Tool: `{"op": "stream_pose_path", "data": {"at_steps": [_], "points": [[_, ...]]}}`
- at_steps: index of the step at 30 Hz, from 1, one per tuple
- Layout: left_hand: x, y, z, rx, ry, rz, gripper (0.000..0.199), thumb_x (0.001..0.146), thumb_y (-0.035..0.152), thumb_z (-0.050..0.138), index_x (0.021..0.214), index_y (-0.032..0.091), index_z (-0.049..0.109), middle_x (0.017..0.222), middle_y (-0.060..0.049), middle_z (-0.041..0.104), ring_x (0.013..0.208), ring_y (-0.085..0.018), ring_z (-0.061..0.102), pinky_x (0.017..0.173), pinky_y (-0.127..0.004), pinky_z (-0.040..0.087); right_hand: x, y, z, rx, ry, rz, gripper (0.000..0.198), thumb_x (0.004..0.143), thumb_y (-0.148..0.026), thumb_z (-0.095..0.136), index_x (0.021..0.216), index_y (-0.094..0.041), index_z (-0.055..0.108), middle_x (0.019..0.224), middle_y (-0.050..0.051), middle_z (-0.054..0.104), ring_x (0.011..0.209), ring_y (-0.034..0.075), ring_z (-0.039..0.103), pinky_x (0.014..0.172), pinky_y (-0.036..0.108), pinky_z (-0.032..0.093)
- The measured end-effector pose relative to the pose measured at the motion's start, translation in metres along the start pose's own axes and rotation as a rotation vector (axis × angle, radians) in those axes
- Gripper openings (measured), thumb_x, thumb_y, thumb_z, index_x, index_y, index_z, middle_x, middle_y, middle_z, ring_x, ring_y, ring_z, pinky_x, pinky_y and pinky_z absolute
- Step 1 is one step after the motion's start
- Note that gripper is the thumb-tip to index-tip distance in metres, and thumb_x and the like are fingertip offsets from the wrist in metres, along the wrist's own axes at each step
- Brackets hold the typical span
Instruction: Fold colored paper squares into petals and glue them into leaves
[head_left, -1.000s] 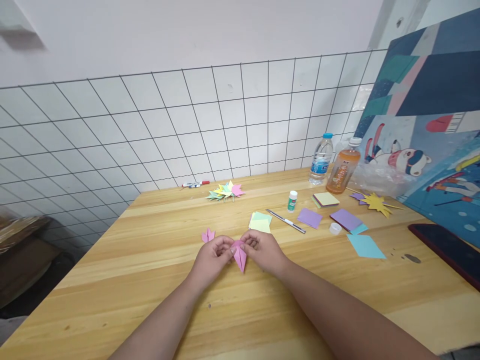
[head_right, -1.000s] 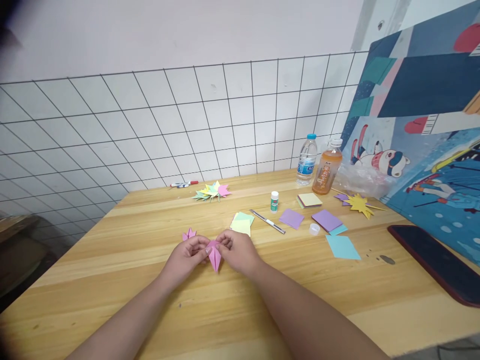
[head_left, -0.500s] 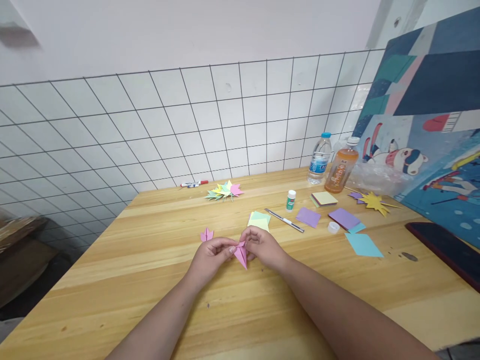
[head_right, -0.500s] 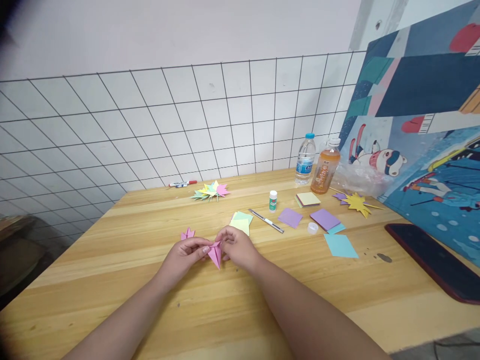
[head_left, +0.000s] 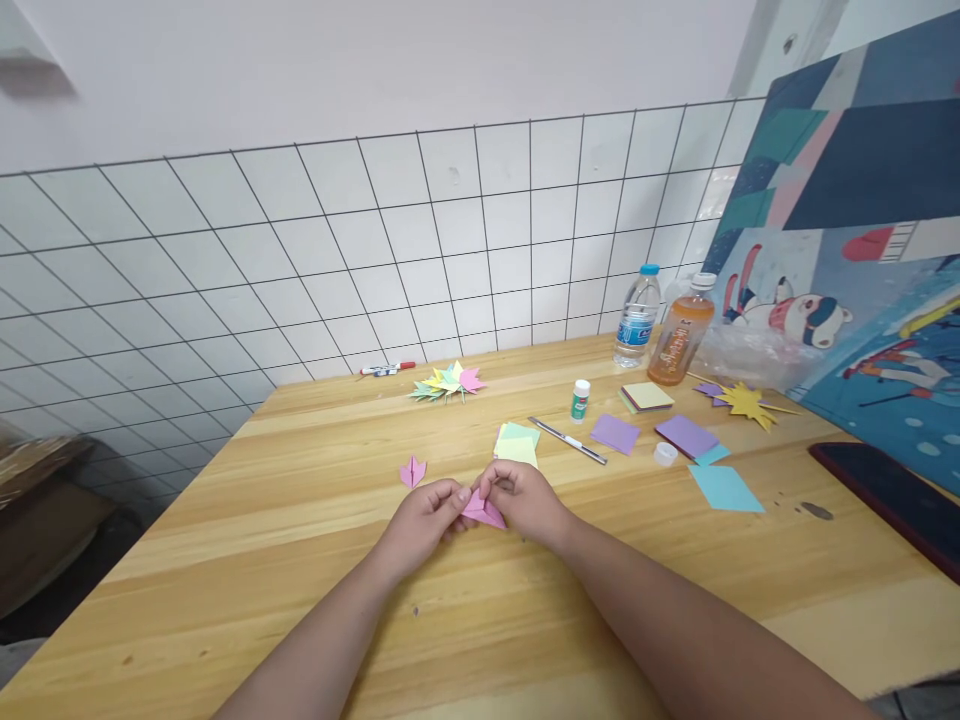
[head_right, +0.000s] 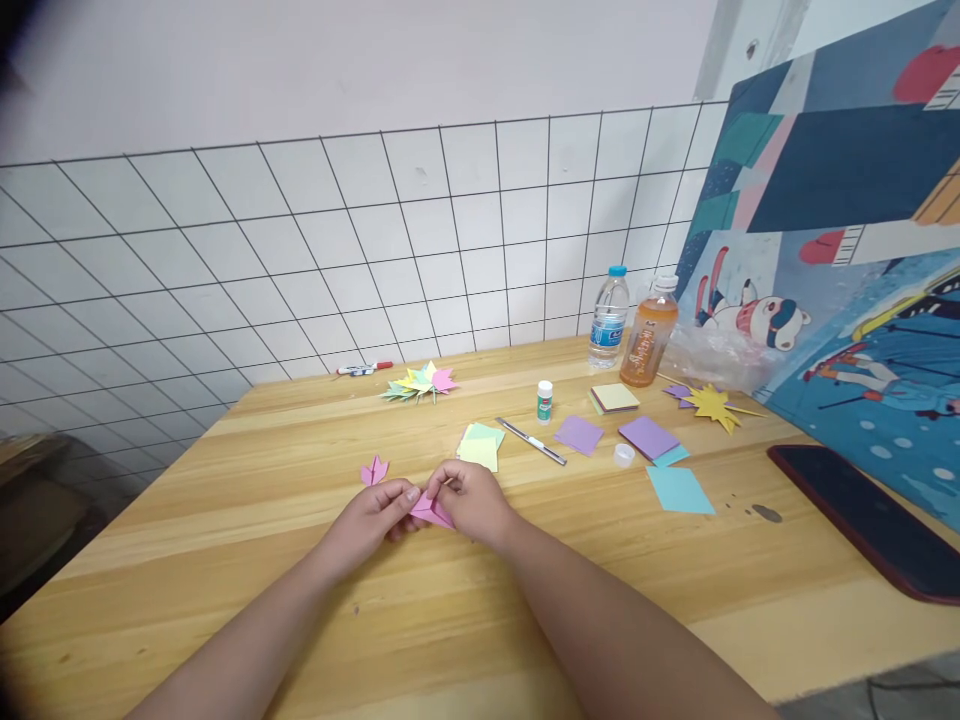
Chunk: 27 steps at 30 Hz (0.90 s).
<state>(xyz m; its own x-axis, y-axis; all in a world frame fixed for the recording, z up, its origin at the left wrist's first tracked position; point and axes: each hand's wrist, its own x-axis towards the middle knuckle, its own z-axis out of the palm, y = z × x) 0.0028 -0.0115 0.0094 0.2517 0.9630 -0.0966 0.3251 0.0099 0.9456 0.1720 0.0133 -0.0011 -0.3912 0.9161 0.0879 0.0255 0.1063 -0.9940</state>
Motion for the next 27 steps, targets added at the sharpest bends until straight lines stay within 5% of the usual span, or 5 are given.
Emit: {"op": "stream_pose_path", "data": {"at_steps": [3, 8, 14, 21, 27], "points": [[0.0006, -0.0021, 0.0019, 0.002, -0.019, -0.002, 0.035, 0.078, 0.051, 0.054, 0.071, 0.016, 0.059, 0.067, -0.004, 0.066, 0.057, -0.013, 0.056, 0.048, -0.02, 0.038, 0.0005, -0.0014, -0.0006, 0.014, 0.024, -0.023, 0.007, 0.073, -0.015, 0.05, 0.07, -0.017, 0.055, 0.071, 0.001, 0.062, 0.06, 0.01, 0.055, 0.056, 0.02, 0.042], [0.0002, -0.0018, 0.0043, 0.065, 0.037, 0.055, 0.029, 0.079, 0.044, 0.054, 0.068, 0.017, 0.058, 0.063, -0.002, 0.064, 0.056, -0.013, 0.055, 0.052, -0.021, 0.039, 0.0017, 0.0001, -0.0024, 0.06, 0.071, 0.076, 0.028, 0.078, -0.025, 0.051, 0.104, -0.019, 0.053, 0.08, 0.002, 0.065, 0.059, 0.011, 0.055, 0.054, 0.023, 0.042], [-0.002, 0.0021, 0.0049, 0.307, 0.108, 0.157, 0.029, 0.081, 0.039, 0.049, 0.062, 0.019, 0.054, 0.057, 0.003, 0.054, 0.053, -0.012, 0.047, 0.052, -0.021, 0.033, 0.0007, -0.0007, -0.0006, -0.07, 0.04, 0.049, 0.011, 0.07, -0.026, 0.062, 0.07, -0.016, 0.057, 0.067, 0.0, 0.058, 0.061, 0.012, 0.054, 0.057, 0.022, 0.042], [-0.003, 0.0022, 0.0047, 0.384, 0.122, 0.201, 0.029, 0.08, 0.038, 0.049, 0.059, 0.02, 0.054, 0.053, 0.004, 0.049, 0.05, -0.012, 0.041, 0.049, -0.022, 0.029, 0.0025, -0.0003, -0.0025, -0.045, 0.081, 0.042, 0.01, 0.069, -0.023, 0.061, 0.065, -0.016, 0.056, 0.06, -0.003, 0.055, 0.056, 0.009, 0.049, 0.053, 0.02, 0.04], [-0.0016, 0.0005, 0.005, 0.188, 0.06, 0.16, 0.025, 0.081, 0.039, 0.051, 0.074, 0.018, 0.063, 0.066, -0.002, 0.064, 0.064, -0.016, 0.058, 0.061, -0.024, 0.042, 0.0024, -0.0004, -0.0035, -0.033, 0.068, 0.006, 0.011, 0.071, -0.025, 0.061, 0.068, -0.015, 0.056, 0.062, -0.002, 0.055, 0.057, 0.009, 0.05, 0.055, 0.021, 0.041]]}}
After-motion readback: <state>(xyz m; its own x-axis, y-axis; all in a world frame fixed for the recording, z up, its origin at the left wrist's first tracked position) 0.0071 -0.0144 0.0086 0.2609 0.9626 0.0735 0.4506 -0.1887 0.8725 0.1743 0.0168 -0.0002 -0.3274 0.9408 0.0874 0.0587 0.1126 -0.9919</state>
